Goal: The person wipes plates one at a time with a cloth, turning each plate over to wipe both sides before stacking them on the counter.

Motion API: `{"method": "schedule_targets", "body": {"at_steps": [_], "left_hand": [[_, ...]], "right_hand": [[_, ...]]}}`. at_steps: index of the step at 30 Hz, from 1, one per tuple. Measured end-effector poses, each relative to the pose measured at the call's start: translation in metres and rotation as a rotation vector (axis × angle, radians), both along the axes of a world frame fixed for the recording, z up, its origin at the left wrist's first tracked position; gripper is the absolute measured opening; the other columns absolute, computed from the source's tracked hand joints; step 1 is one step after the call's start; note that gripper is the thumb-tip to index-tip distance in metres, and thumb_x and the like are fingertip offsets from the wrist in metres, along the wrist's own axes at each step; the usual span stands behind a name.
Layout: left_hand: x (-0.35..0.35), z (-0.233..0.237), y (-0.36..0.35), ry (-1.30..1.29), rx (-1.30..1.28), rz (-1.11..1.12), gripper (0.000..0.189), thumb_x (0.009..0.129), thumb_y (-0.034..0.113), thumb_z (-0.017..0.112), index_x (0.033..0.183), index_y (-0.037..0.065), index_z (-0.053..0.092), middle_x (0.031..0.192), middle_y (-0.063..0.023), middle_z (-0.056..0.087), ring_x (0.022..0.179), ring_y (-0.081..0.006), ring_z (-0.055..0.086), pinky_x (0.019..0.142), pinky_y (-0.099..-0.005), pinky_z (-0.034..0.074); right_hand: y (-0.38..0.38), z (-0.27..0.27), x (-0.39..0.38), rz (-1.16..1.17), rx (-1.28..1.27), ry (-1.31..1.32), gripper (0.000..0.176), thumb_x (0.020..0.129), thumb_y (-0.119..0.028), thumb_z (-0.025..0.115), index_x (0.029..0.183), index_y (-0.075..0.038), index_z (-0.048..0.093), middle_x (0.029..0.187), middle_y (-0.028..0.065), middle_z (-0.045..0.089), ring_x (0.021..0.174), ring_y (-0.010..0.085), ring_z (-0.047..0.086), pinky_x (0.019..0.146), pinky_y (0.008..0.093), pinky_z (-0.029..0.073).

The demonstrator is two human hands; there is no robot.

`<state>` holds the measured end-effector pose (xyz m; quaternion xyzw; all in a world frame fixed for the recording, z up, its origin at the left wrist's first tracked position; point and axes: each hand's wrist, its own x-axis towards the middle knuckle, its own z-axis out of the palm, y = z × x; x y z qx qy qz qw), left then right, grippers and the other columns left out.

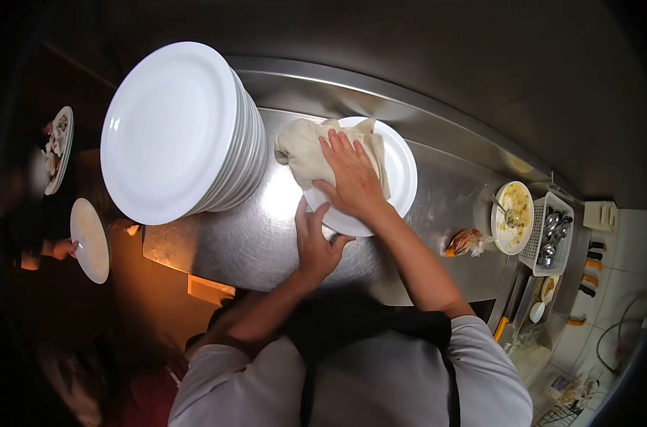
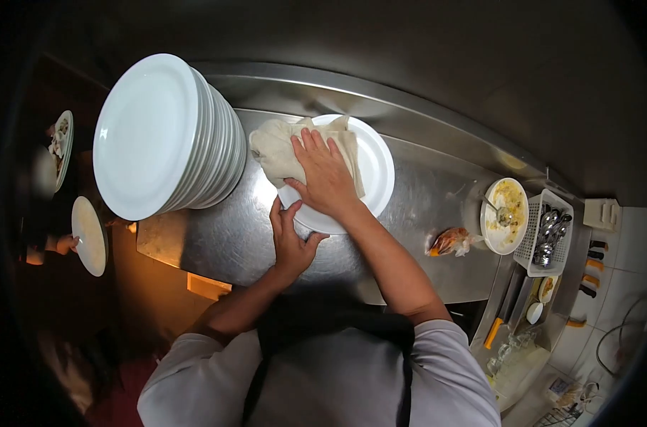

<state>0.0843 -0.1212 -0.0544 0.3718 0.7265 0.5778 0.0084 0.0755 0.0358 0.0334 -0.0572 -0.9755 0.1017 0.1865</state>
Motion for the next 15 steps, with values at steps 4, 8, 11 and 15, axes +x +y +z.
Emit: {"method": "schedule_targets", "body": {"at_steps": [4,8,11,15], "left_hand": [[-0.003,-0.003,0.0,-0.019,-0.095,0.059,0.094,0.059,0.022,0.094,0.138,0.004,0.046,0.146,-0.026,0.028,0.128,-0.0388,0.044,0.106,-0.0466,0.04],[-0.001,-0.01,0.005,-0.078,-0.09,0.045,0.095,0.06,0.024,0.094,0.14,0.007,0.046,0.146,-0.0252,0.029,0.13,-0.0376,0.043,0.105,-0.0453,0.042],[-0.001,-0.018,0.006,-0.019,-0.108,0.041,0.099,0.06,0.023,0.094,0.144,0.008,0.042,0.144,-0.023,0.032,0.127,-0.0347,0.047,0.104,-0.0424,0.043],[0.005,-0.025,0.011,-0.135,0.047,0.088,0.11,0.059,0.022,0.095,0.148,0.003,0.033,0.135,-0.0168,0.042,0.115,-0.0266,0.051,0.095,-0.0358,0.045]], "right_hand": [[0.002,-0.002,-0.006,0.009,0.044,-0.006,0.08,0.083,-0.036,0.073,0.146,0.0,0.038,0.147,0.0258,0.041,0.139,0.0399,0.037,0.114,0.0513,0.026],[0.013,-0.021,-0.005,0.026,0.058,0.09,0.076,0.081,-0.036,0.074,0.139,0.002,0.045,0.145,0.0263,0.043,0.136,0.0404,0.04,0.11,0.0541,0.03],[0.017,-0.039,-0.005,0.049,0.075,0.208,0.07,0.08,-0.037,0.075,0.133,0.003,0.052,0.138,0.0254,0.049,0.131,0.039,0.044,0.109,0.0528,0.032],[0.012,-0.043,0.004,0.029,0.104,0.236,0.065,0.079,-0.035,0.075,0.128,0.003,0.055,0.128,0.0216,0.057,0.124,0.0351,0.049,0.104,0.0484,0.036]]}}
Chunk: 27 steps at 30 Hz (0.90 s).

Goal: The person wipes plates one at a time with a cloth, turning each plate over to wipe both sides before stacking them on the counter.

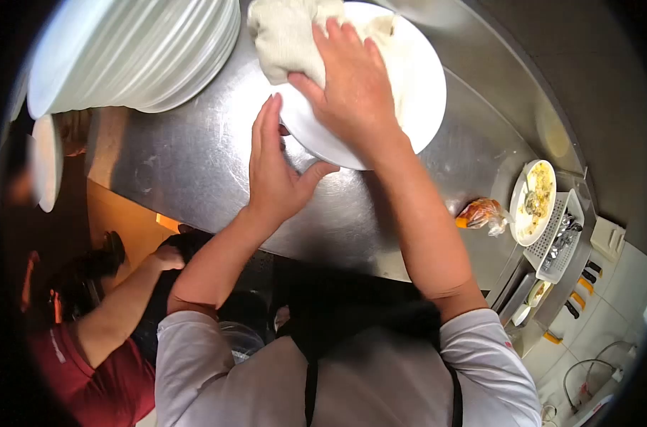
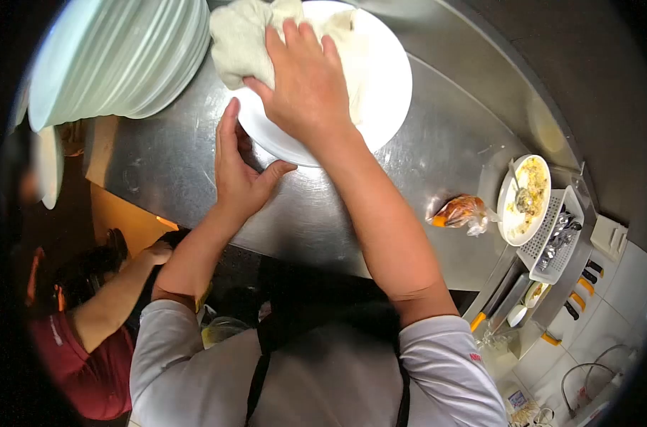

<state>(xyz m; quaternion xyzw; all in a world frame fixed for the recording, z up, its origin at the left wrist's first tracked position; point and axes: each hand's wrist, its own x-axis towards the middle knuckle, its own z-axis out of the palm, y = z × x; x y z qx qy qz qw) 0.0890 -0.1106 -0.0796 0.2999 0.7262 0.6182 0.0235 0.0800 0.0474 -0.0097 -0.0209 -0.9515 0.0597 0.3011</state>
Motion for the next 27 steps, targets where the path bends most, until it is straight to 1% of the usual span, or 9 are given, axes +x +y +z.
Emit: {"method": "schedule_targets", "body": {"at_steps": [3,7,13,17,18,21,22,26,27], "left_hand": [[0.006,0.006,0.004,-0.089,-0.085,0.017,0.119,0.06,0.024,0.094,0.15,-0.004,0.02,0.143,-0.0223,0.038,0.109,-0.0291,0.052,0.091,-0.0381,0.047],[0.011,0.003,0.005,0.118,-0.069,0.051,0.116,0.059,0.017,0.093,0.148,-0.006,0.022,0.138,-0.0235,0.041,0.126,-0.0364,0.048,0.101,-0.0413,0.045],[0.01,0.014,0.001,0.048,-0.09,0.018,0.123,0.062,0.024,0.092,0.152,-0.007,0.015,0.146,-0.0261,0.034,0.134,-0.0384,0.041,0.107,-0.0428,0.041],[0.003,0.014,-0.003,0.028,-0.007,-0.028,0.126,0.062,0.039,0.09,0.152,-0.006,0.014,0.147,-0.0276,0.032,0.133,-0.0415,0.04,0.108,-0.0443,0.038],[0.005,0.014,-0.002,0.135,-0.09,0.037,0.126,0.062,0.032,0.092,0.153,-0.007,0.012,0.145,-0.0235,0.035,0.121,-0.034,0.053,0.101,-0.0395,0.047],[0.007,0.008,-0.006,0.075,-0.08,0.016,0.128,0.063,0.049,0.086,0.151,-0.007,0.014,0.147,-0.0294,0.029,0.132,-0.045,0.039,0.108,-0.0452,0.037],[0.01,0.008,-0.004,0.154,-0.07,0.108,0.107,0.069,0.04,0.086,0.147,-0.005,0.03,0.141,-0.0266,0.042,0.128,-0.0419,0.045,0.107,-0.0451,0.038],[0.002,0.017,-0.013,0.095,0.013,-0.257,0.062,0.075,0.013,0.075,0.131,0.0,0.052,0.128,-0.0195,0.059,0.125,-0.0343,0.053,0.108,-0.0447,0.038],[0.005,0.003,-0.015,0.001,0.024,-0.345,0.064,0.077,0.015,0.073,0.134,-0.002,0.049,0.136,-0.0235,0.051,0.131,-0.0382,0.046,0.11,-0.048,0.034]], "right_hand": [[-0.004,0.011,0.035,0.079,-0.047,-0.089,0.06,0.08,-0.033,0.075,0.126,0.0,0.057,0.129,0.0186,0.058,0.124,0.0337,0.05,0.106,0.0479,0.036],[-0.006,0.038,0.104,0.027,-0.267,-0.422,0.057,0.083,-0.031,0.073,0.133,-0.008,0.057,0.147,0.016,0.048,0.14,0.0308,0.04,0.118,0.0481,0.025],[0.047,0.034,0.087,-0.394,0.037,-0.382,0.069,0.091,-0.039,0.061,0.145,0.0,0.042,0.155,0.0188,0.035,0.147,0.0318,0.028,0.119,0.0522,0.019],[0.038,0.018,0.022,-0.227,0.04,-0.221,0.07,0.092,-0.04,0.06,0.144,0.004,0.041,0.152,0.0222,0.038,0.144,0.0367,0.031,0.118,0.0521,0.02],[0.028,0.021,0.013,-0.184,0.042,-0.225,0.07,0.092,-0.039,0.059,0.143,0.005,0.04,0.152,0.0236,0.037,0.144,0.0371,0.031,0.117,0.0514,0.022],[-0.013,0.033,0.017,-0.039,-0.117,-0.278,0.07,0.092,-0.038,0.06,0.143,0.005,0.041,0.15,0.0251,0.039,0.144,0.037,0.031,0.118,0.0495,0.022],[-0.022,0.029,0.025,-0.006,-0.136,-0.295,0.069,0.091,-0.037,0.061,0.143,0.005,0.042,0.147,0.0248,0.043,0.142,0.0368,0.035,0.118,0.0477,0.023],[-0.049,0.049,0.093,0.152,-0.301,-0.459,0.06,0.084,-0.028,0.071,0.135,-0.001,0.054,0.143,0.0176,0.052,0.138,0.0313,0.044,0.117,0.0461,0.028],[-0.043,0.052,0.105,0.058,-0.308,-0.486,0.061,0.085,-0.027,0.071,0.136,-0.001,0.053,0.143,0.0178,0.051,0.138,0.0314,0.043,0.117,0.0471,0.028]]}}
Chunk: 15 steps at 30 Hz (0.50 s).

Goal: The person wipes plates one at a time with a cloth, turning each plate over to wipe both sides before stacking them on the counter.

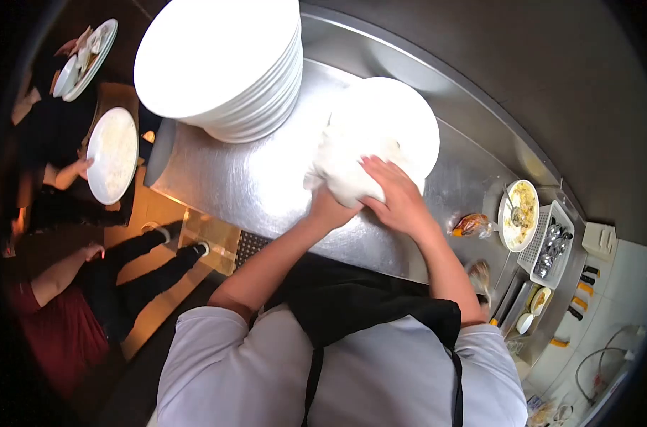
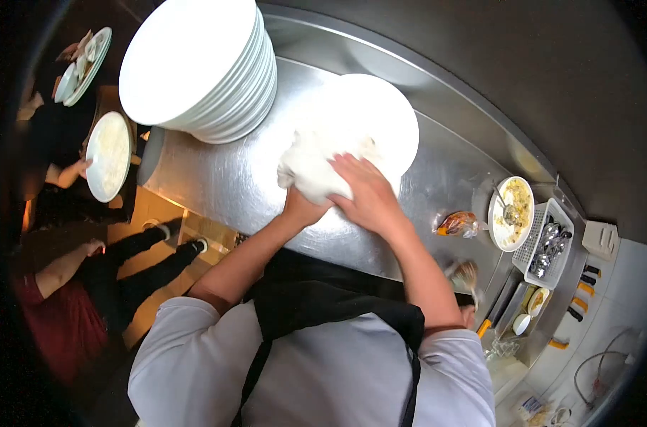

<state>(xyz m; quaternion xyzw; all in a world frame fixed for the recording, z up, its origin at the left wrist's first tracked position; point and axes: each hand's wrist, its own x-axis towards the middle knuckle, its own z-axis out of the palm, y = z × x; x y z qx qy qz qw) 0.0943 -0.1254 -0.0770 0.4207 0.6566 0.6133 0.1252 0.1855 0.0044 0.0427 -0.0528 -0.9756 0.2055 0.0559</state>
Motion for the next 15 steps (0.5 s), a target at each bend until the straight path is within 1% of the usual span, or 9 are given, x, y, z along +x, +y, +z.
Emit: {"method": "schedule_targets", "body": {"at_steps": [2,4,5,6,8,10,12,14,15], "left_hand": [[-0.007,0.014,0.002,0.29,0.052,0.233,0.079,0.081,0.021,0.073,0.144,-0.006,0.034,0.147,-0.0306,0.033,0.138,-0.0427,0.033,0.114,-0.051,0.026],[-0.005,0.015,0.013,0.099,-0.003,0.236,0.091,0.083,0.026,0.072,0.148,-0.009,0.018,0.15,-0.034,0.02,0.14,-0.0456,0.024,0.115,-0.0523,0.02],[-0.005,0.014,0.015,0.01,-0.032,0.235,0.098,0.085,0.028,0.072,0.15,-0.011,0.01,0.152,-0.0358,0.014,0.141,-0.047,0.02,0.116,-0.0529,0.018],[-0.007,0.013,0.017,0.028,-0.05,0.224,0.101,0.086,0.029,0.071,0.15,-0.011,0.006,0.152,-0.036,0.012,0.141,-0.0469,0.02,0.116,-0.0522,0.017],[-0.007,0.008,0.016,0.068,-0.096,0.192,0.106,0.087,0.032,0.07,0.15,-0.011,-0.004,0.152,-0.0366,0.009,0.141,-0.0468,0.019,0.116,-0.0509,0.016],[-0.005,0.006,0.017,0.048,-0.117,0.193,0.106,0.087,0.032,0.07,0.151,-0.01,-0.004,0.153,-0.036,0.01,0.14,-0.0471,0.02,0.116,-0.051,0.017],[-0.006,0.009,0.021,0.052,-0.11,0.203,0.106,0.086,0.031,0.071,0.152,-0.008,-0.002,0.152,-0.0342,0.013,0.139,-0.0467,0.022,0.116,-0.0511,0.018],[-0.015,0.013,0.018,-0.102,-0.312,-0.005,0.105,0.085,0.031,0.071,0.152,-0.007,-0.001,0.151,-0.0325,0.016,0.14,-0.0463,0.022,0.116,-0.0512,0.018],[-0.016,0.019,0.022,-0.044,-0.269,0.049,0.105,0.085,0.029,0.071,0.152,-0.008,0.0,0.151,-0.0322,0.017,0.14,-0.0462,0.022,0.117,-0.051,0.018]], "right_hand": [[0.019,0.0,0.019,-0.166,0.025,-0.084,0.061,0.085,-0.025,0.07,0.138,-0.002,0.05,0.145,0.0181,0.05,0.139,0.0316,0.041,0.118,0.0491,0.026],[0.054,-0.011,0.01,-0.345,0.395,-0.036,0.066,0.087,-0.024,0.068,0.143,-0.001,0.044,0.148,0.019,0.045,0.142,0.0334,0.036,0.118,0.0522,0.022],[0.069,-0.017,-0.002,-0.428,0.372,0.021,0.072,0.087,-0.023,0.068,0.148,0.0,0.036,0.152,0.02,0.04,0.145,0.0356,0.031,0.119,0.0532,0.02],[0.067,-0.009,-0.024,-0.513,0.365,0.0,0.075,0.088,-0.026,0.066,0.149,0.002,0.033,0.153,0.0209,0.037,0.145,0.0374,0.029,0.118,0.0534,0.02],[0.071,-0.036,-0.065,-0.54,0.426,0.185,0.076,0.09,-0.03,0.064,0.149,0.003,0.031,0.154,0.0211,0.035,0.146,0.0384,0.027,0.118,0.0526,0.02],[0.045,-0.024,-0.095,-0.434,0.218,0.147,0.074,0.091,-0.034,0.062,0.149,0.004,0.032,0.156,0.0213,0.032,0.147,0.0368,0.026,0.119,0.0477,0.022],[0.022,-0.026,-0.1,-0.219,-0.051,0.159,0.076,0.089,-0.034,0.064,0.148,0.003,0.034,0.153,0.0244,0.035,0.145,0.0354,0.029,0.119,0.0425,0.024],[0.023,-0.028,-0.084,0.088,-0.061,0.135,0.073,0.087,-0.031,0.067,0.147,0.0,0.039,0.153,0.0234,0.036,0.145,0.0343,0.031,0.118,0.0411,0.027],[0.023,-0.018,-0.073,0.076,-0.117,0.077,0.068,0.086,-0.028,0.068,0.145,-0.003,0.044,0.153,0.0222,0.036,0.145,0.0337,0.031,0.118,0.0417,0.029]]}}
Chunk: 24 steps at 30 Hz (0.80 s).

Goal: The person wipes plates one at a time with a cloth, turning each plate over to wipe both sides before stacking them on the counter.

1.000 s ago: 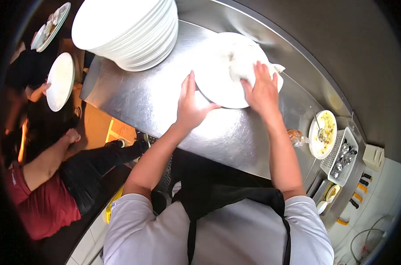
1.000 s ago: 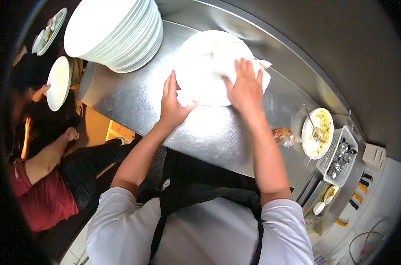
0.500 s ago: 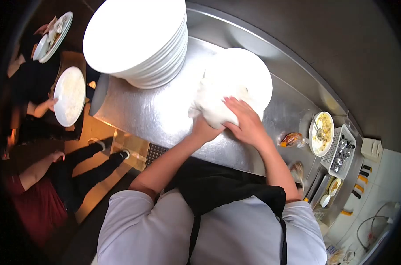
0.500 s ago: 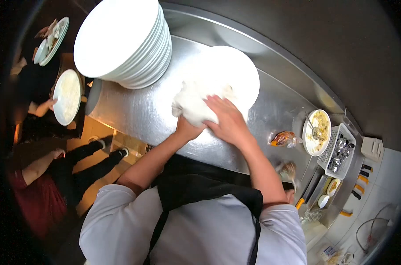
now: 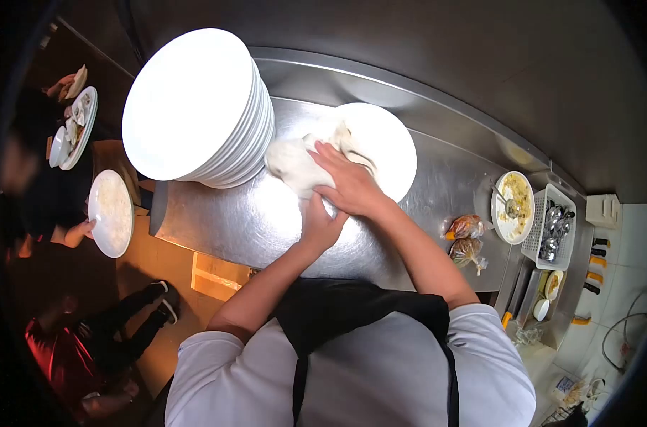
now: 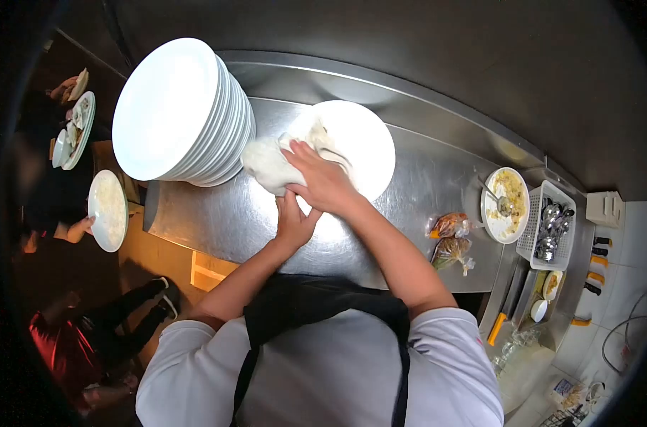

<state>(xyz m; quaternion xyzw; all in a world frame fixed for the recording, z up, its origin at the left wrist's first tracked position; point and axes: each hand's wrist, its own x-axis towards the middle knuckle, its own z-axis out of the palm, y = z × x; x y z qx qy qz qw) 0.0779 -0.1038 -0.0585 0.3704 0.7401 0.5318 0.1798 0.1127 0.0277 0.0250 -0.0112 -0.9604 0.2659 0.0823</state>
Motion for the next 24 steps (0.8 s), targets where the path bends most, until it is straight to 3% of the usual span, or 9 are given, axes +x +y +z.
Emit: {"method": "schedule_targets", "body": {"at_steps": [3,5,7,9,10,15,17,19,24], "left_hand": [[0.009,0.011,0.011,0.121,0.103,0.144,0.102,0.081,0.023,0.072,0.151,-0.009,0.004,0.15,-0.0323,0.019,0.138,-0.0473,0.024,0.116,-0.0524,0.019],[0.006,0.005,0.028,0.136,0.171,0.25,0.1,0.077,0.019,0.072,0.15,-0.009,0.009,0.148,-0.0339,0.022,0.134,-0.0499,0.029,0.113,-0.0559,0.023],[-0.005,0.011,0.042,0.115,0.135,0.289,0.091,0.08,0.019,0.068,0.15,-0.008,0.016,0.148,-0.0339,0.025,0.134,-0.0501,0.031,0.113,-0.0539,0.025],[-0.026,0.019,0.059,0.088,0.088,0.313,0.087,0.083,0.019,0.067,0.15,-0.007,0.018,0.147,-0.0335,0.03,0.134,-0.0488,0.033,0.113,-0.0522,0.026],[-0.037,0.037,0.068,0.054,0.002,0.326,0.076,0.088,0.021,0.062,0.148,-0.007,0.026,0.146,-0.0305,0.039,0.134,-0.0405,0.042,0.113,-0.0416,0.033],[-0.064,0.049,0.127,0.025,-0.125,0.309,0.054,0.092,0.012,0.057,0.141,-0.005,0.039,0.143,-0.0308,0.043,0.121,-0.0453,0.054,0.104,-0.0429,0.043],[-0.066,0.043,0.139,0.137,-0.176,0.305,0.048,0.094,0.009,0.053,0.138,-0.005,0.042,0.15,-0.0313,0.035,0.139,-0.0447,0.035,0.113,-0.044,0.034],[-0.067,0.047,0.148,0.063,-0.166,0.272,0.047,0.095,0.008,0.052,0.139,-0.006,0.042,0.152,-0.0307,0.031,0.144,-0.0436,0.027,0.117,-0.0438,0.028],[-0.07,0.044,0.159,0.023,-0.157,0.27,0.047,0.096,0.009,0.051,0.14,-0.005,0.041,0.154,-0.0297,0.029,0.144,-0.0425,0.026,0.118,-0.0439,0.026]], "right_hand": [[0.042,-0.004,0.014,-0.187,0.229,0.04,0.066,0.088,-0.026,0.068,0.145,-0.005,0.044,0.152,0.0214,0.038,0.144,0.0334,0.033,0.117,0.0414,0.029],[0.077,-0.001,0.018,-0.442,0.443,0.141,0.066,0.089,-0.027,0.067,0.146,-0.005,0.041,0.151,0.0212,0.04,0.142,0.0335,0.036,0.116,0.0409,0.031],[0.098,0.01,0.033,-0.645,0.5,0.083,0.069,0.088,-0.026,0.069,0.148,-0.007,0.04,0.152,0.021,0.039,0.141,0.0341,0.037,0.116,0.0423,0.03],[0.115,-0.002,0.057,-0.771,0.197,0.118,0.07,0.086,-0.021,0.071,0.147,-0.005,0.039,0.147,0.0231,0.043,0.136,0.0364,0.042,0.113,0.0431,0.034],[0.12,-0.002,0.067,-0.836,-0.015,0.126,0.073,0.083,-0.018,0.073,0.147,-0.007,0.04,0.138,0.0238,0.051,0.127,0.0389,0.05,0.106,0.0441,0.04],[0.14,-0.002,0.082,-0.952,-0.155,0.209,0.071,0.076,-0.012,0.077,0.141,-0.011,0.049,0.127,0.0221,0.058,0.116,0.0395,0.057,0.098,0.0445,0.045],[0.153,-0.003,0.075,-0.984,-0.187,0.237,0.069,0.074,-0.009,0.078,0.138,-0.011,0.052,0.125,0.0214,0.059,0.115,0.0389,0.058,0.098,0.044,0.046],[0.16,-0.005,0.075,-1.019,-0.232,0.236,0.067,0.073,-0.005,0.078,0.136,-0.01,0.055,0.123,0.0208,0.061,0.113,0.0382,0.059,0.098,0.0432,0.046],[0.169,-0.005,0.072,-1.01,-0.348,0.331,0.067,0.072,0.0,0.076,0.135,-0.007,0.055,0.123,0.0185,0.062,0.114,0.0319,0.061,0.099,0.038,0.046]]}}
